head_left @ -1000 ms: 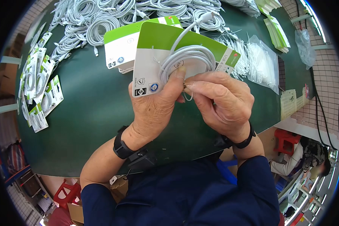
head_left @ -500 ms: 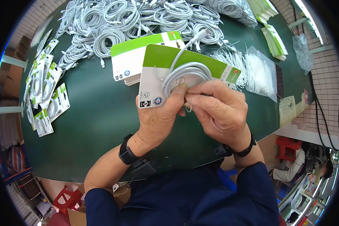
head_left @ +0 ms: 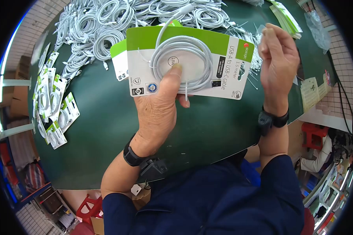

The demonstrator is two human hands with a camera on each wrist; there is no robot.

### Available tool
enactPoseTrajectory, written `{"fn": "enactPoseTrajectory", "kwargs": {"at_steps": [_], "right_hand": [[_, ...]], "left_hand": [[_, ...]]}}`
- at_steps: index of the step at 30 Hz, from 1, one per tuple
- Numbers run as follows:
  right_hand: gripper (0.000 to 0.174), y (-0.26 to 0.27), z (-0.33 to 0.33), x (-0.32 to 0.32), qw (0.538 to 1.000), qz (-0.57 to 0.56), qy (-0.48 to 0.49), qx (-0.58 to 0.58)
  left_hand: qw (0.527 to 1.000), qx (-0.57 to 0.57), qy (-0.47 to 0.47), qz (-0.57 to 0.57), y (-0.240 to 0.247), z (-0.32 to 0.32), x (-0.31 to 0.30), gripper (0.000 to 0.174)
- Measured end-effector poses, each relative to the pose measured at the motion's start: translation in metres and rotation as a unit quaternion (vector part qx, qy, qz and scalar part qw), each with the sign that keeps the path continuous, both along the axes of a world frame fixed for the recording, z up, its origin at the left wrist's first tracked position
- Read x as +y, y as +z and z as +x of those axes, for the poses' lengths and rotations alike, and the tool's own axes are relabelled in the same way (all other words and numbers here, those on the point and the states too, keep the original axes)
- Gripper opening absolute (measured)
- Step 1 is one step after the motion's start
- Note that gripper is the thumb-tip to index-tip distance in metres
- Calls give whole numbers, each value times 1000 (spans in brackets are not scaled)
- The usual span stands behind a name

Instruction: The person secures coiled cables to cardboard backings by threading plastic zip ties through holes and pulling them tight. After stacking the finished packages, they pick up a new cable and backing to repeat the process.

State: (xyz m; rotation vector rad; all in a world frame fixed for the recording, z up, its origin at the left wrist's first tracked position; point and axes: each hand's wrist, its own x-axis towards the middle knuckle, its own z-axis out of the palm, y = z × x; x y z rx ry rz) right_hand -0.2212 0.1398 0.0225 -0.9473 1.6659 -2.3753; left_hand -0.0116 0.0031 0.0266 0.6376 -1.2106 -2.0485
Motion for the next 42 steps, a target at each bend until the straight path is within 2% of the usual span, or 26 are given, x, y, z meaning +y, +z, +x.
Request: {"fn": "enactPoseTrajectory", "kwargs": {"at_steps": [2, 3, 5, 8, 11, 14, 23, 25, 27, 29, 30, 32, 34, 35, 36, 37, 38, 39, 40, 41, 42], "right_hand": [[15, -16, -7, -4, 991, 25, 68, -110], [20, -21, -6, 0, 974, 54, 171, -139], [31, -20, 23, 7, 922, 82, 285, -250], [42, -54, 38, 22, 832, 46, 408, -373], [41, -61, 45, 36, 866, 147, 387, -279], [40, -64, 45, 34, 867, 174, 397, -248], [38, -110, 27, 33, 808, 130, 458, -347], [38, -110, 29, 36, 832, 127, 432, -324], [40, -101, 36, 28, 889, 134, 368, -235], [43, -67, 47, 10, 934, 139, 297, -143], [45, -54, 51, 3, 950, 142, 260, -95], [44, -42, 52, -1, 961, 144, 230, -50], [43, -44, 50, 0, 953, 136, 260, -82], [42, -49, 49, 2, 940, 126, 292, -124], [42, -58, 45, 5, 889, 87, 369, -254], [42, -67, 42, 4, 789, 24, 433, -434], [41, -75, 41, 6, 712, -12, 457, -533], [41, -81, 42, 7, 686, -23, 466, -558], [41, -80, 45, 5, 726, -11, 468, -503], [42, -76, 48, 6, 853, 29, 443, -274], [43, -71, 52, 7, 937, 75, 336, -53]], "left_hand": [[999, 8, -26, 17, 0, 1, 0, 32], [999, 7, -33, 23, 1, 1, 1, 31], [998, 9, -44, 34, 2, 3, 4, 31], [999, -10, -49, 7, 3, 5, 9, 32], [998, -14, -65, -20, 1, 8, 12, 34], [997, -12, -76, -31, -2, 10, 15, 33], [992, -41, -102, -58, -2, 9, 12, 24], [991, -57, -104, -60, 0, 10, 13, 23], [988, -76, -110, -77, 0, 11, 12, 23], [983, -96, -116, -106, -3, 11, 10, 24], [988, -82, -114, -68, -2, 9, 10, 25], [992, -56, -112, 7, 0, 7, 10, 26], [990, -62, -126, 20, 2, 7, 11, 29], [989, -66, -134, 26, 3, 7, 11, 30], [986, -76, -144, 24, 5, 8, 11, 31], [984, -85, -155, 22, 6, 9, 11, 31], [981, -94, -166, 20, 8, 11, 11, 32], [981, -96, -168, 12, 8, 12, 10, 33], [980, -98, -171, 4, 6, 14, 9, 35], [980, -99, -174, -3, 4, 16, 9, 36], [980, -92, -178, 7, 3, 18, 9, 37]]}}
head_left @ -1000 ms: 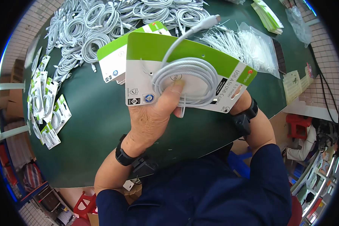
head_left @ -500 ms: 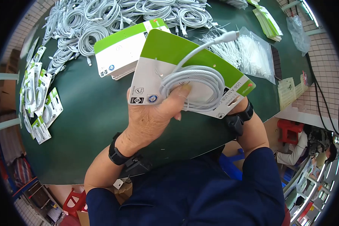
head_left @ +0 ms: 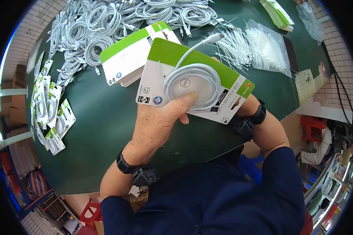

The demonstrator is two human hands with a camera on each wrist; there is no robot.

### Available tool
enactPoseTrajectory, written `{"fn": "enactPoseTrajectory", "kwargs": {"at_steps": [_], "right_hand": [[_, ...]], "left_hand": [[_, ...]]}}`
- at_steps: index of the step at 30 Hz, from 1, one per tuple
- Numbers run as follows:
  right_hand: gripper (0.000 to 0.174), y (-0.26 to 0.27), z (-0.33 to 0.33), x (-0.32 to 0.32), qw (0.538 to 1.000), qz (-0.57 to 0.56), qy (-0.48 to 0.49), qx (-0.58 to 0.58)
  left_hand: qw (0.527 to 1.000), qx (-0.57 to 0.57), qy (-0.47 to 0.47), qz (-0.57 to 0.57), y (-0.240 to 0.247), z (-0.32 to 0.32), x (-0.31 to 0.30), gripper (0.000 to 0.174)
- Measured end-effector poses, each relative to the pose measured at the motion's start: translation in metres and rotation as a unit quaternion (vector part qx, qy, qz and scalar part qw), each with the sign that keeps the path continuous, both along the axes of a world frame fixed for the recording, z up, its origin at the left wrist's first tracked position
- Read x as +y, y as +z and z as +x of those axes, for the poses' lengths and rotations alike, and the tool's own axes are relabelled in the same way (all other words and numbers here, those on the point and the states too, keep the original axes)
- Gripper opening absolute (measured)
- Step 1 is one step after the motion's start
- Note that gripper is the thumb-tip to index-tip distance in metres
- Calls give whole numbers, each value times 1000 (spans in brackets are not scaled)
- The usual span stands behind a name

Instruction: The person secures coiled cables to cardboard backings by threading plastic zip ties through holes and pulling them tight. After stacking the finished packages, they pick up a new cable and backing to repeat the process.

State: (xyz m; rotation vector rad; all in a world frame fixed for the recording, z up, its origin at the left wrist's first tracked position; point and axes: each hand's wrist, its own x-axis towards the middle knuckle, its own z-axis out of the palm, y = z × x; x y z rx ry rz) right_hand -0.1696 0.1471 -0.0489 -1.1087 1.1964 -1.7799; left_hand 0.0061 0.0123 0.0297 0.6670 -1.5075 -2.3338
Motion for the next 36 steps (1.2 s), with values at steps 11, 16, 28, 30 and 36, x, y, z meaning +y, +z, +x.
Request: {"fn": "enactPoseTrajectory", "kwargs": {"at_steps": [11, 16, 28, 30, 36], "right_hand": [[11, 33, -2, -32, 974, 174, 91, -114], [13, 42, 5, -29, 976, 183, 78, -92], [14, 71, 6, -20, 973, 182, 123, -68], [9, 65, -1, -21, 978, 166, 117, -48], [14, 47, -26, -25, 985, 139, 7, -100]], "left_hand": [[991, 77, -107, -28, -27, 23, -15, 21], [992, 103, -73, -26, -45, 27, -1, 22], [994, 107, 14, -35, -67, 18, -15, 18], [997, 70, -10, -25, -62, 21, -12, 16], [984, 35, 62, 164, -50, 17, -7, 31]]}}
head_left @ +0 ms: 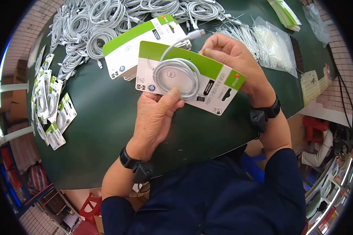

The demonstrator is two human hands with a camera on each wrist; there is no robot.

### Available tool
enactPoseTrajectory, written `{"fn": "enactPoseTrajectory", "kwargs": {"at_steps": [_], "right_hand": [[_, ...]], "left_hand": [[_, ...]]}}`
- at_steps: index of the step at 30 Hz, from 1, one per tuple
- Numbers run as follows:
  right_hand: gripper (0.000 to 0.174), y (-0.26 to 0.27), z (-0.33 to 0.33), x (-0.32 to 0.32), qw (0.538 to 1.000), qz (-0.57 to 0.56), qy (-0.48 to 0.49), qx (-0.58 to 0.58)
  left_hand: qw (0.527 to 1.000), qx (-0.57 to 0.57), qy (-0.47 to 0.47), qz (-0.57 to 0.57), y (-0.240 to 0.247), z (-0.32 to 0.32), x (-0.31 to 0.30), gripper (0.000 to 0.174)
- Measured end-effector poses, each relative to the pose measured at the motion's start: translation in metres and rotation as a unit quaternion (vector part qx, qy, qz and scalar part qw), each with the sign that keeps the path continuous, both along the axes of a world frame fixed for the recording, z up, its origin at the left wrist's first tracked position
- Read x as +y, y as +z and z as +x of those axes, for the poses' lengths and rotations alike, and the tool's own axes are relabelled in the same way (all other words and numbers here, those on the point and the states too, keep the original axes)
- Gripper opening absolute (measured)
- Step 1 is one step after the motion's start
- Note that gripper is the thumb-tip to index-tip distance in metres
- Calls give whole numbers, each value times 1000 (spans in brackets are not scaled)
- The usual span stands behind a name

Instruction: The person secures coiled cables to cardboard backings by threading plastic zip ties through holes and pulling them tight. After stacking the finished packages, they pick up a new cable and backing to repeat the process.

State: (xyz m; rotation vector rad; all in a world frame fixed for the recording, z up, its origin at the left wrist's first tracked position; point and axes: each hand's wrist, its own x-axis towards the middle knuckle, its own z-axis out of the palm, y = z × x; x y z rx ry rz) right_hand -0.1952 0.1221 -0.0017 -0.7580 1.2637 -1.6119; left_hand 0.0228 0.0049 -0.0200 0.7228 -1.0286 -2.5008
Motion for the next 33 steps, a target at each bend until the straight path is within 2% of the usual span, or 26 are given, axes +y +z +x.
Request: {"fn": "enactPoseTrajectory", "kwargs": {"at_steps": [3, 4, 5, 7, 8, 9, 11, 12, 14, 17, 19, 24, 27, 33], "right_hand": [[16, -4, -15, 4, 993, -42, -109, 10], [11, -2, -13, 5, 978, -62, -193, 48], [10, 0, -12, 6, 962, -86, -218, 143], [8, 6, -9, 10, 898, -136, -260, 327], [12, 15, 3, 8, 880, -155, -260, 366], [16, 23, 7, 7, 834, -164, -224, 477], [22, 33, 14, 6, 702, -179, -144, 674], [29, 30, 27, 4, 695, -152, -165, 683], [28, 41, 38, 7, 656, -131, -165, 725], [33, 43, 44, 6, 641, -121, -153, 742], [32, 40, 49, 5, 668, -110, -113, 728], [31, 28, 52, 3, 670, -126, -117, 723], [31, 21, 50, -1, 669, -149, -121, 718], [31, 22, 50, -1, 685, -157, -101, 704]], "left_hand": [[999, 11, 32, 36, -6, 3, -5, 27], [999, 16, 35, 38, -4, 3, -5, 26], [998, 20, 39, 41, 1, 2, -5, 26], [998, 18, 45, 32, 8, 2, -4, 24], [999, 10, 47, 21, 10, 1, -3, 24], [999, 2, 49, 10, 11, 1, -2, 24], [998, -1, 61, 18, 11, 0, -3, 23], [998, -3, 64, 21, 11, 0, -3, 23], [996, 0, 83, 12, 15, -1, -2, 22], [994, 16, 105, -7, 10, -1, -1, 22], [993, 24, 115, -14, 10, -1, 0, 23], [995, 38, 91, 12, 20, 0, 2, 34], [995, 36, 96, -12, 23, 2, 2, 38], [996, 11, 93, -4, 28, 5, -2, 38]]}}
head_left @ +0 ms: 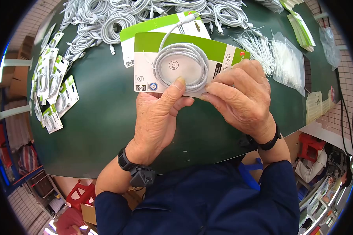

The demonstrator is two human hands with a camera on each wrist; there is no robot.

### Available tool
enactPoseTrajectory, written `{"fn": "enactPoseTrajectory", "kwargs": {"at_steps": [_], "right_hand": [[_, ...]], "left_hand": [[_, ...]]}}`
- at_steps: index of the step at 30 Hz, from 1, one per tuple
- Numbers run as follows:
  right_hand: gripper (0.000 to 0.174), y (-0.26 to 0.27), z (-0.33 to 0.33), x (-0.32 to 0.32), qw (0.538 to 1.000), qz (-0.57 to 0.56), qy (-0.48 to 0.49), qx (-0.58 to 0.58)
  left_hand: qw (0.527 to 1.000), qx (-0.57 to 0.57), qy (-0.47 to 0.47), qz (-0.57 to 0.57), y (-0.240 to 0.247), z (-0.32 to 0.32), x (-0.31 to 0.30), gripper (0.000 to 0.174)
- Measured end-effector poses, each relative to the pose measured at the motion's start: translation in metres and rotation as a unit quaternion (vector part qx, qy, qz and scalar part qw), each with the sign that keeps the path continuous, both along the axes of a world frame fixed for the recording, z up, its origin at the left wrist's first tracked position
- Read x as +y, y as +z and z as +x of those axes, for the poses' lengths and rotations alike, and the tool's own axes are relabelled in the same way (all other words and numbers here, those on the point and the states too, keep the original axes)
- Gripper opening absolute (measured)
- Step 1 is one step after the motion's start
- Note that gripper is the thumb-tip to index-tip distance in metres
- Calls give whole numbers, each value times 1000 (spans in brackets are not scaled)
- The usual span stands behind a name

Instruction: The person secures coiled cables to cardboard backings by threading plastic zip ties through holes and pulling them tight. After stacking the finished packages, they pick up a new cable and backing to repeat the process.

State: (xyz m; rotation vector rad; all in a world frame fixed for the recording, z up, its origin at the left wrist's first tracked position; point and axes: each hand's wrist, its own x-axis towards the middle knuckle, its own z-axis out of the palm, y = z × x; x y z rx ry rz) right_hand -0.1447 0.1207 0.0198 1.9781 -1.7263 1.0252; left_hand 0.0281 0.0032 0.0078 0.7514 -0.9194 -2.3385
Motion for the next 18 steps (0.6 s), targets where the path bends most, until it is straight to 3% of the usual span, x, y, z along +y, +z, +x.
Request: {"fn": "enactPoseTrajectory", "kwargs": {"at_steps": [8, 14, 18], "right_hand": [[26, -6, 3, 1, 999, 49, 7, -16], [34, -3, 10, 3, 991, 128, 35, -27], [32, -8, 2, 1, 993, 108, 31, -40]], "left_hand": [[999, -23, 6, -27, -14, 1, 2, 34], [999, -36, 17, 16, -24, -2, 8, 32], [999, -39, 17, 4, -20, -6, 7, 30]]}}
